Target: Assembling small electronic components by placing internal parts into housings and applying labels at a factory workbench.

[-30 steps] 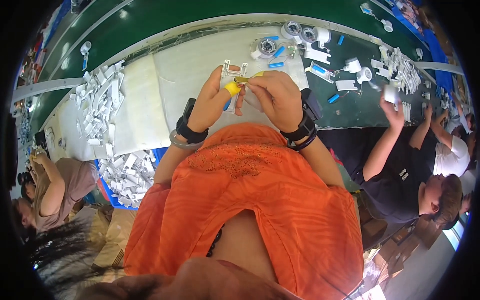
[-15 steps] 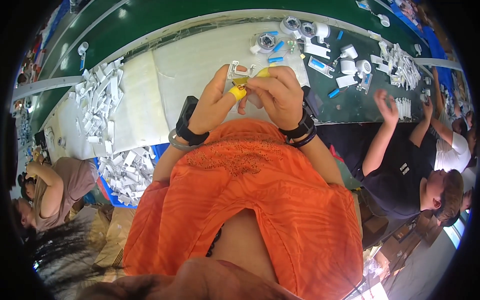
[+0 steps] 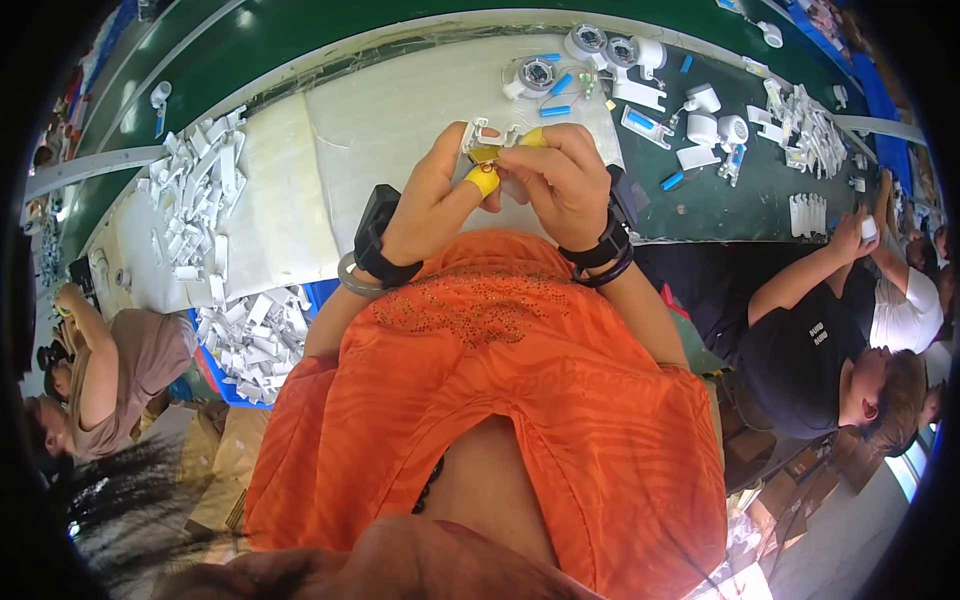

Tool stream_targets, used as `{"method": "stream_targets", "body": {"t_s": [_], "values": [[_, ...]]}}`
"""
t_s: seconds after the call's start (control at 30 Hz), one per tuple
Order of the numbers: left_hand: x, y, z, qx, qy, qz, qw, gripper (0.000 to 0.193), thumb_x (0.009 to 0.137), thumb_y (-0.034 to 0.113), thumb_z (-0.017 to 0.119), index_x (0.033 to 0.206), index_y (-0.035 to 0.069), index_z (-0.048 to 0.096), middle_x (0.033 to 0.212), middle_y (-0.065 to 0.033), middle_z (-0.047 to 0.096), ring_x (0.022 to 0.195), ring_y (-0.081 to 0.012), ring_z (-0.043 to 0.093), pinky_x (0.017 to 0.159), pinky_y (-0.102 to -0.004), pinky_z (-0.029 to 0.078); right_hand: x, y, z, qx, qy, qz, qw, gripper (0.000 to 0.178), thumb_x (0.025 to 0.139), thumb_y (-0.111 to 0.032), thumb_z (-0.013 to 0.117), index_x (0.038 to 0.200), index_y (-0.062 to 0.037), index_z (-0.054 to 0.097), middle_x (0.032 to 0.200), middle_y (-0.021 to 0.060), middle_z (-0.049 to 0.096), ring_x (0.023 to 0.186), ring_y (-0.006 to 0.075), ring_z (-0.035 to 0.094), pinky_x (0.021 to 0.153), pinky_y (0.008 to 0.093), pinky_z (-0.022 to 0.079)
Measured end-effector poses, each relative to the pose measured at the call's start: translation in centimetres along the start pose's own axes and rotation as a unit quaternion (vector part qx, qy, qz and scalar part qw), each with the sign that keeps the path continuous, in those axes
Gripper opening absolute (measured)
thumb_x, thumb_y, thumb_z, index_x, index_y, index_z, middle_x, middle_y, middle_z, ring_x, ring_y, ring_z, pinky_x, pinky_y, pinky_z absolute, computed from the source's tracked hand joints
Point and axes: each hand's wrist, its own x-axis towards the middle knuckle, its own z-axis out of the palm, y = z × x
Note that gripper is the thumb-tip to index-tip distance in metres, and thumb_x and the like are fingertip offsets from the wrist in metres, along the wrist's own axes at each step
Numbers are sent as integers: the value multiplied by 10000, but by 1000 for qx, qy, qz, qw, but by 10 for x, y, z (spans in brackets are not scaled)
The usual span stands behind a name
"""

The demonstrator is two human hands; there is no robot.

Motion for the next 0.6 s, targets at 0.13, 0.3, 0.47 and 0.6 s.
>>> {"method": "stream_targets", "body": {"t_s": [0.13,0.3,0.47,0.6], "values": [[0,-6,1,-31,15,21,999,298,908,4,433,1205,4,448,970,-63,572,792,-107,568,702,-257,502,2,2,2,-29,10,-24,999,242,695,-6,761,914,-97,708,829,68,570,786,248,558,686,329,458],[1,-9,1,-47,18,25,998,347,914,22,441,1261,7,444,991,-65,576,797,-100,562,676,-247,501,5,1,0,-64,-6,-37,997,250,672,-19,774,899,-92,700,810,70,565,786,257,550,706,341,453],[4,-10,3,-17,38,76,996,352,926,151,547,1225,-13,460,947,-98,640,735,-110,601,637,-242,491,9,2,-3,-60,-25,-41,997,253,671,-4,762,898,-90,694,805,68,573,787,257,553,709,345,452],[5,-18,3,-12,35,64,997,357,972,227,533,1241,3,464,891,-63,656,724,-86,604,589,-219,467,10,3,-4,-61,-29,-46,997,261,675,12,748,907,-86,682,802,67,579,788,258,556,712,346,450]]}}
